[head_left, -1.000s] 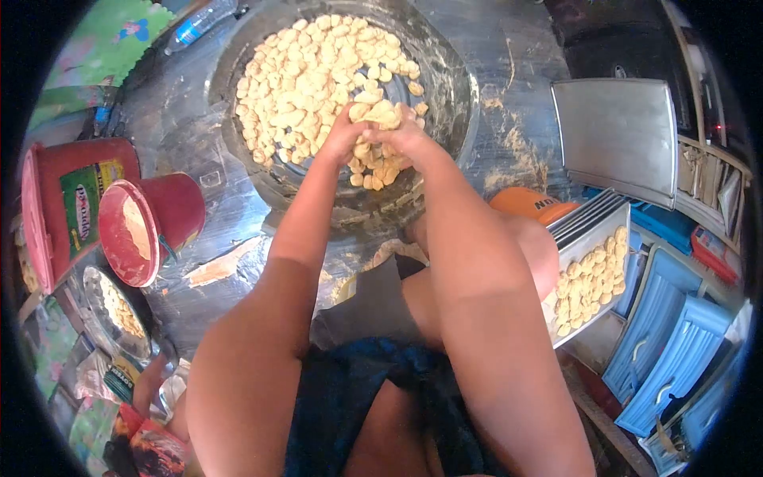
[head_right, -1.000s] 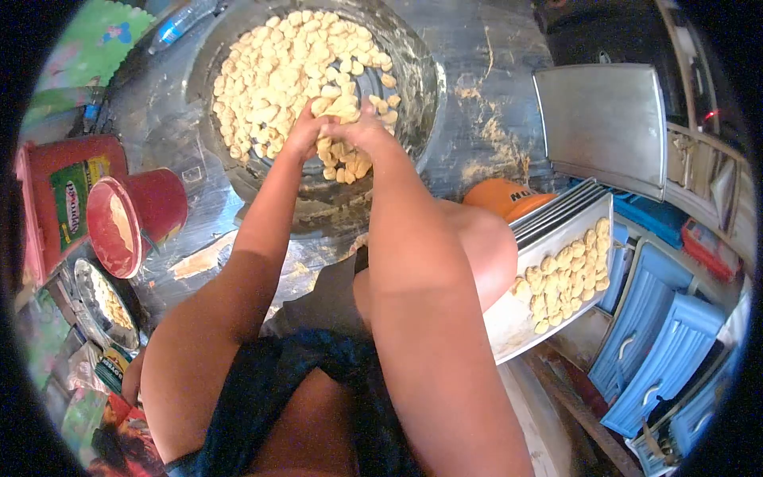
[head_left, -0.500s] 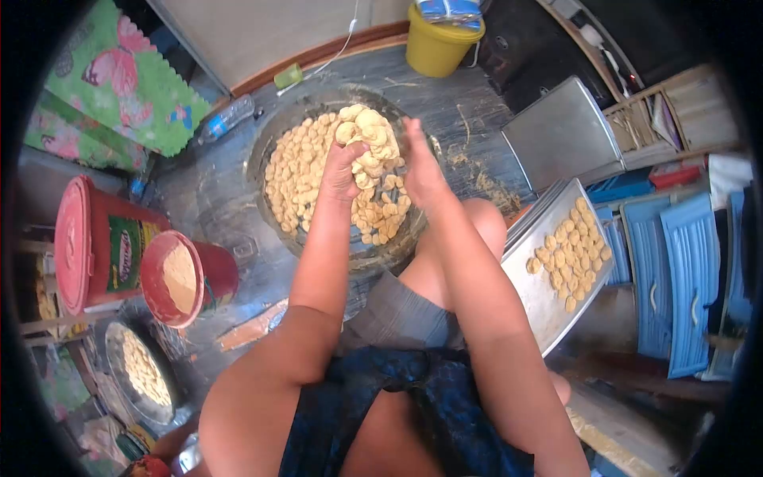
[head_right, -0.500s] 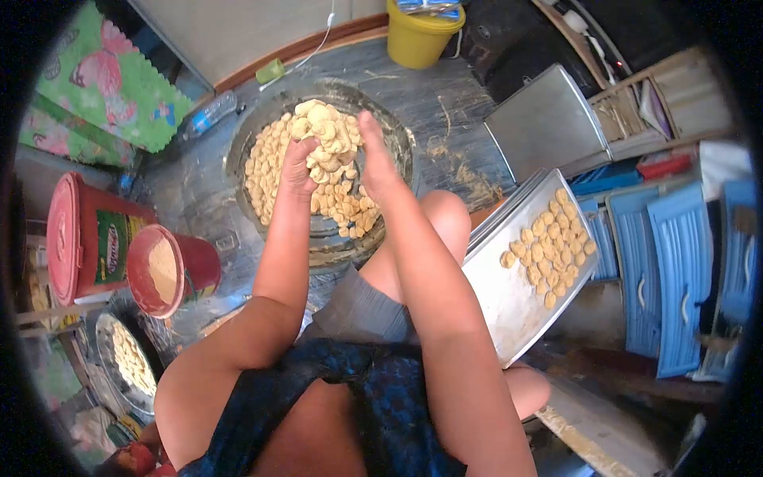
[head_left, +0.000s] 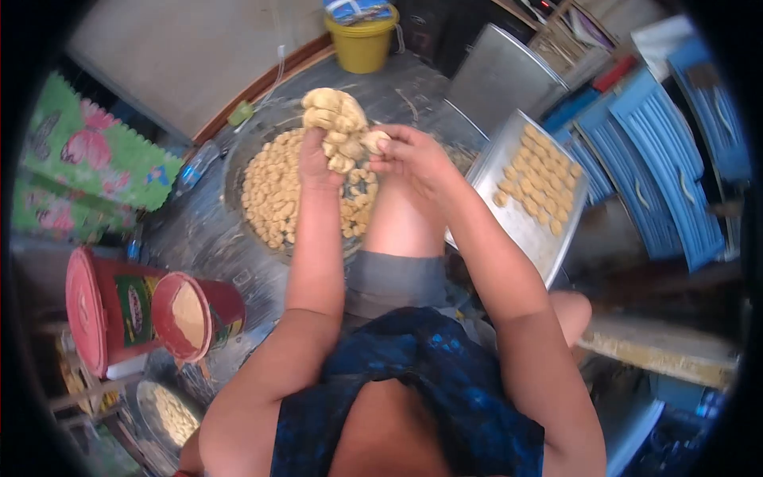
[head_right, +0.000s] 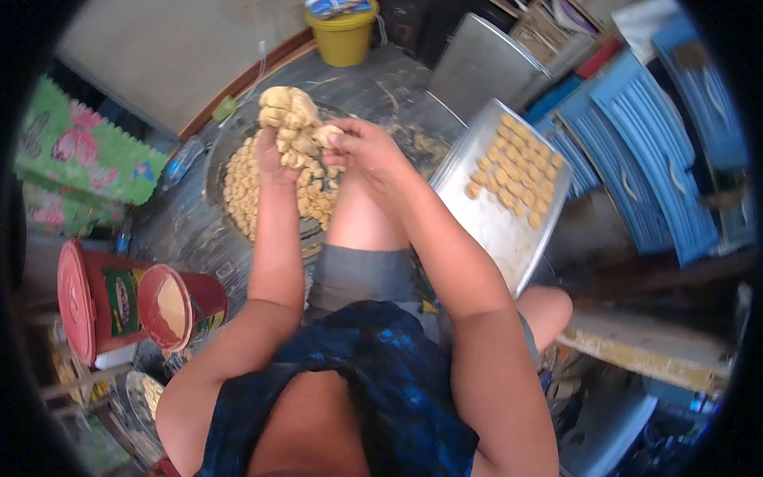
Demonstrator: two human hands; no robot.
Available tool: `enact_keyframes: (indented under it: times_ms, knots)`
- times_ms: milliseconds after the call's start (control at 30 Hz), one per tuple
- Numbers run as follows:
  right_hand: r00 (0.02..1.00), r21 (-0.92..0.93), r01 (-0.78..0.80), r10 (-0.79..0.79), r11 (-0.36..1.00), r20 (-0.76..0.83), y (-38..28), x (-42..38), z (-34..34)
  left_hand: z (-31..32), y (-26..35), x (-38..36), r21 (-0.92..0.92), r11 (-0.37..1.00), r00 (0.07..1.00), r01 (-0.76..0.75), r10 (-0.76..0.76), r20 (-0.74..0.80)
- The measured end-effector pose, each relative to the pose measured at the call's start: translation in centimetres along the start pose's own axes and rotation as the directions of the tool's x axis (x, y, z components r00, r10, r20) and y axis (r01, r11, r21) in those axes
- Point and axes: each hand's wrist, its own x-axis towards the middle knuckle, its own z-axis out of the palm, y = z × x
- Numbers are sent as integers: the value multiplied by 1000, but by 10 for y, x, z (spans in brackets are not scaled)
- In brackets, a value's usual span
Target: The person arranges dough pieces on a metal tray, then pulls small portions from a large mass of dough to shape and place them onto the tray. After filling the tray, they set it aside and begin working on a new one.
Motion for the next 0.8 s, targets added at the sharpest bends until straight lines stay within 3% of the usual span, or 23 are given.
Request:
enact_keyframes:
  times_ms: [67, 133, 200, 300, 367, 433, 467, 500, 533, 567, 633, 800]
  knots:
    - [991, 60, 78, -70, 995, -115, -4, -15, -12, 5, -16, 0, 15, 999, 999, 49, -49, -16]
    - [980, 162, 142, -115, 976, -165, -6, -28, -28, 17, -31, -2, -57, 990, 984, 129, -120, 130]
    - [955, 163, 226, -185, 961, -231, -10, -48, -42, 37, -51, -6, -98, 977, 981, 188, -183, 60]
    - [828, 185, 449, -329, 874, -455, -18, -82, -76, 56, -79, -18, -9, 954, 954, 298, -298, -28]
    - [725, 105, 530, -386, 841, -571, -25, -111, -112, 70, -99, -26, 21, 931, 931, 364, -363, -22]
    - [638, -83, 461, -395, 883, -660, -26, -142, -143, 82, -113, -33, 59, 884, 882, 464, -468, 57]
    - [634, -80, 464, -394, 882, -666, -21, -155, -158, 80, -123, -33, 63, 880, 879, 471, -474, 57]
    - [609, -340, 205, -392, 918, -690, -16, -167, -171, 74, -137, -30, -62, 819, 812, 570, -550, 198]
    - [583, -545, -91, -399, 834, -708, -7, -174, -182, 75, -147, -29, -168, 727, 731, 665, -589, 343]
    - [580, -544, -89, -401, 834, -709, 8, -175, -195, 76, -156, -32, -128, 724, 728, 678, -639, 247]
    - [496, -709, -251, -541, 659, -679, 37, -174, -216, 77, -168, -38, -119, 700, 706, 704, -672, 224]
    - [471, -704, -458, -522, 543, -710, 69, -153, -218, 68, -185, -48, -71, 663, 663, 745, -726, 181]
